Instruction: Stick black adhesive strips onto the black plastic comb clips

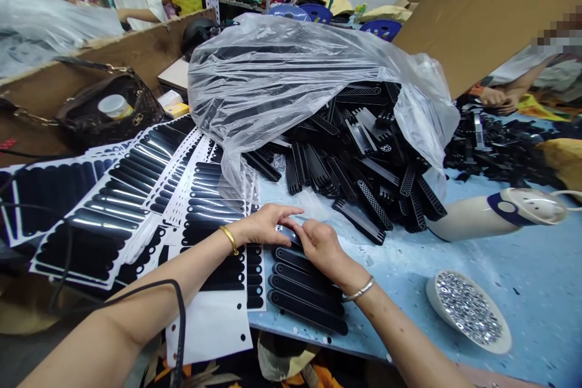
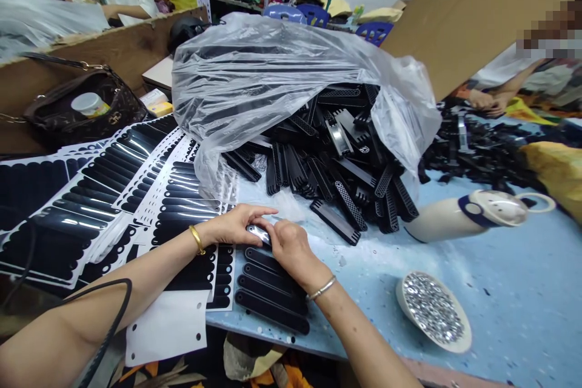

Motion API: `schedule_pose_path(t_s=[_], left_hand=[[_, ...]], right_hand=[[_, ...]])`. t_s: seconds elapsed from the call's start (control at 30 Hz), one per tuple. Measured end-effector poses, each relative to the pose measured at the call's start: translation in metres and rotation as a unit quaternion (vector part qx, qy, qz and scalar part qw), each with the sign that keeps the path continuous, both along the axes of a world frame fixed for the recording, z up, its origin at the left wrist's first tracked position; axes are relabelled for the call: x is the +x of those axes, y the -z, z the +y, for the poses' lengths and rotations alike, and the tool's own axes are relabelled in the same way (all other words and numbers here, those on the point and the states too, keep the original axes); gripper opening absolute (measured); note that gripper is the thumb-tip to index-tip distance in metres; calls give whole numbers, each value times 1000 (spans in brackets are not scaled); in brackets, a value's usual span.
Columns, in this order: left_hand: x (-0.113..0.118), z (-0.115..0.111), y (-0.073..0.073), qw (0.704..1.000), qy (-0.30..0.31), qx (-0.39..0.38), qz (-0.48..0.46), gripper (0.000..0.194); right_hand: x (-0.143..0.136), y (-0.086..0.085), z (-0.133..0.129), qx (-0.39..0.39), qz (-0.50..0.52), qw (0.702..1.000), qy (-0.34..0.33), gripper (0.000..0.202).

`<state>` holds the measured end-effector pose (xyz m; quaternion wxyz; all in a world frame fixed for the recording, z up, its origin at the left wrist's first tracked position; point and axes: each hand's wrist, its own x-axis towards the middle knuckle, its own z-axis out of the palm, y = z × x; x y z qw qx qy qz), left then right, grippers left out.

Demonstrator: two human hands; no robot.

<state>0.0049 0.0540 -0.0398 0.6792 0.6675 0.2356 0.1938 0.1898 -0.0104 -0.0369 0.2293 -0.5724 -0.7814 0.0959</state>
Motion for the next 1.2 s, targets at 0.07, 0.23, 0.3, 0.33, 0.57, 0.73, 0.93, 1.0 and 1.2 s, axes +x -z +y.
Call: schedule_pose_path(t_s=[0.07,0.23,0.3,0.33,0.57,0.73,0.93,1.0,1.2], left_hand=[[1,0,4,999,0,-26,-22,89],[3,2,11,997,10,-44,-56,92],[2,3,10,998,10,-32,-60,89],[1,4,9,997,11,-33,-64,88],[-3,3,-8,996,-1,-85,-22,47],[-3,-2,-35,993,-90,55,52,32],[-24,-17,-65,968,-139,203,58,25],[-36,-29,-66,944,-137,285,98,21],[-58,-60,-42,918,-161,323,164,35]], right_hand=[[0,-2,2,-8,0,1000,4,47],[-10,-6,6,-68,39,996,-30,29],[-15,-7,8,-87,53,994,-34,31],[-17,-8,8,-89,54,994,-29,34],[30,-37,-11,-65,64,993,73,44],[80,-37,-64,-28,15,980,195,26],[86,-3,-104,-30,-46,971,233,17],[92,0,-107,-20,-59,963,261,21],[105,-13,-105,-3,-53,954,294,26]])
